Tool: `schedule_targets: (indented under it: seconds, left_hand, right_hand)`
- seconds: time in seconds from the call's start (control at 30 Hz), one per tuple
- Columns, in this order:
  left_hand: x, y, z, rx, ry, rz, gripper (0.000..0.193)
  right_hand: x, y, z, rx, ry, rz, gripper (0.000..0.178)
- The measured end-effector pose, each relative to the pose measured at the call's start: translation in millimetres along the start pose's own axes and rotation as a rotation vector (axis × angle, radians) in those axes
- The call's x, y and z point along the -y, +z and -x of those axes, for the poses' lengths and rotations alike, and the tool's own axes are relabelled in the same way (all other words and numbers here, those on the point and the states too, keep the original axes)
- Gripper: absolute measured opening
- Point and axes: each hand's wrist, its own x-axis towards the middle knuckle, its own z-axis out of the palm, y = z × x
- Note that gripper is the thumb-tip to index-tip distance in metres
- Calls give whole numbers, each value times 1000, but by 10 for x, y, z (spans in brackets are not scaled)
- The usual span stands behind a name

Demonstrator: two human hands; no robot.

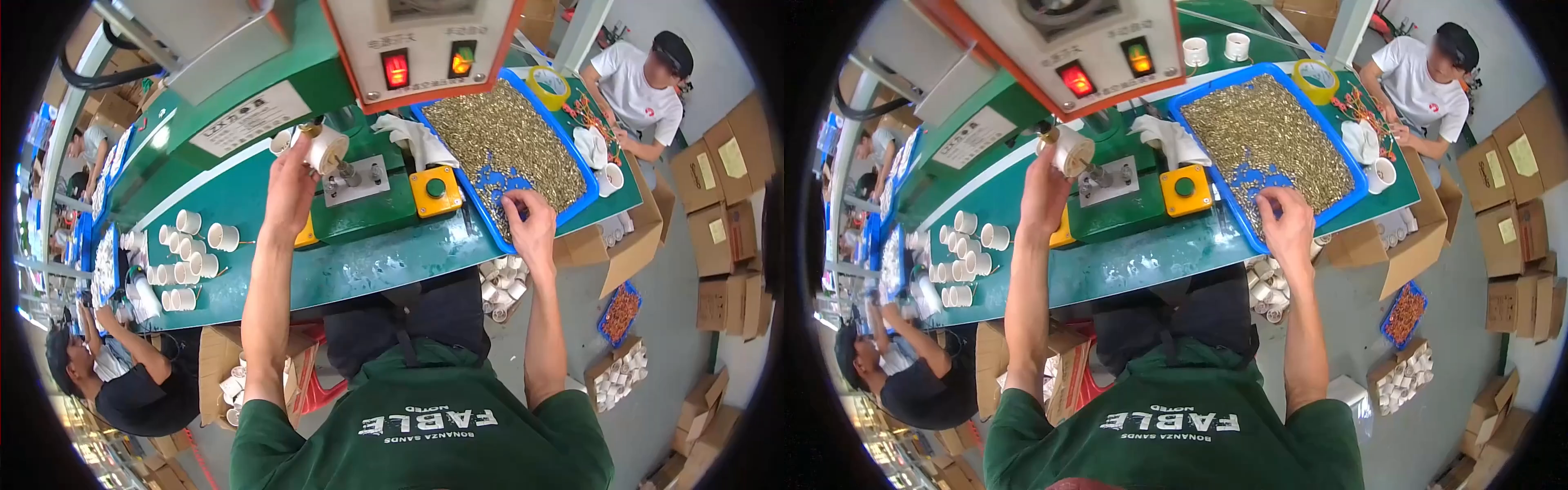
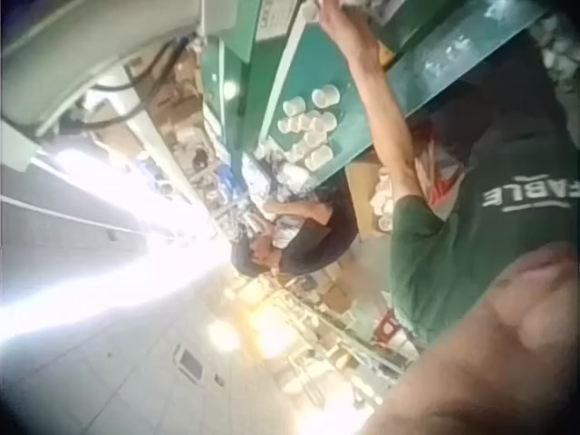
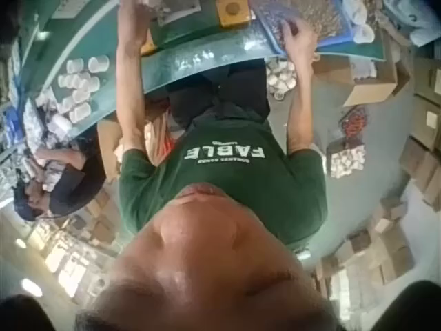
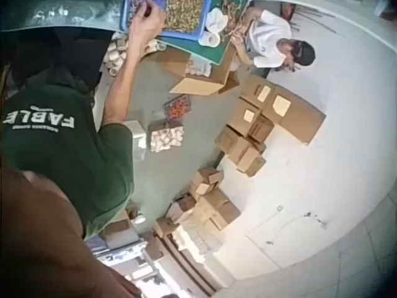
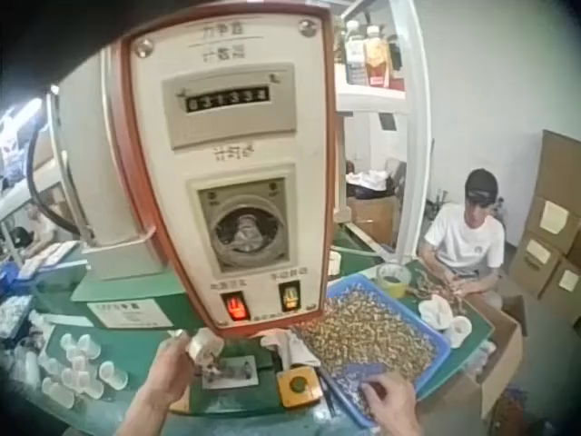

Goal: The person assembles white housing components by inserting metal pins into them, then uses a pneumatic pressing machine to secure the pins.

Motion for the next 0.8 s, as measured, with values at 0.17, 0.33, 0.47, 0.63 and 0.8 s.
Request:
schedule_targets:
  seconds: [0.17,0.33,0.47,0.63,0.8]
  left_hand:
    - [-58,114,64,-33,52,-100,43]
    - [-119,153,45,-53,99,-291,41]
    - [-173,252,118,-29,135,-423,46]
    - [-78,158,164,62,568,-841,54]
    - [17,194,140,111,498,-964,52]
  right_hand:
    - [-37,-59,-27,-10,-25,23,11]
    - [-16,-27,5,-17,-15,45,11]
    - [-39,-37,9,9,-13,7,10]
    - [121,-20,3,19,-58,-92,8]
    - [373,128,-51,28,-407,-115,9]
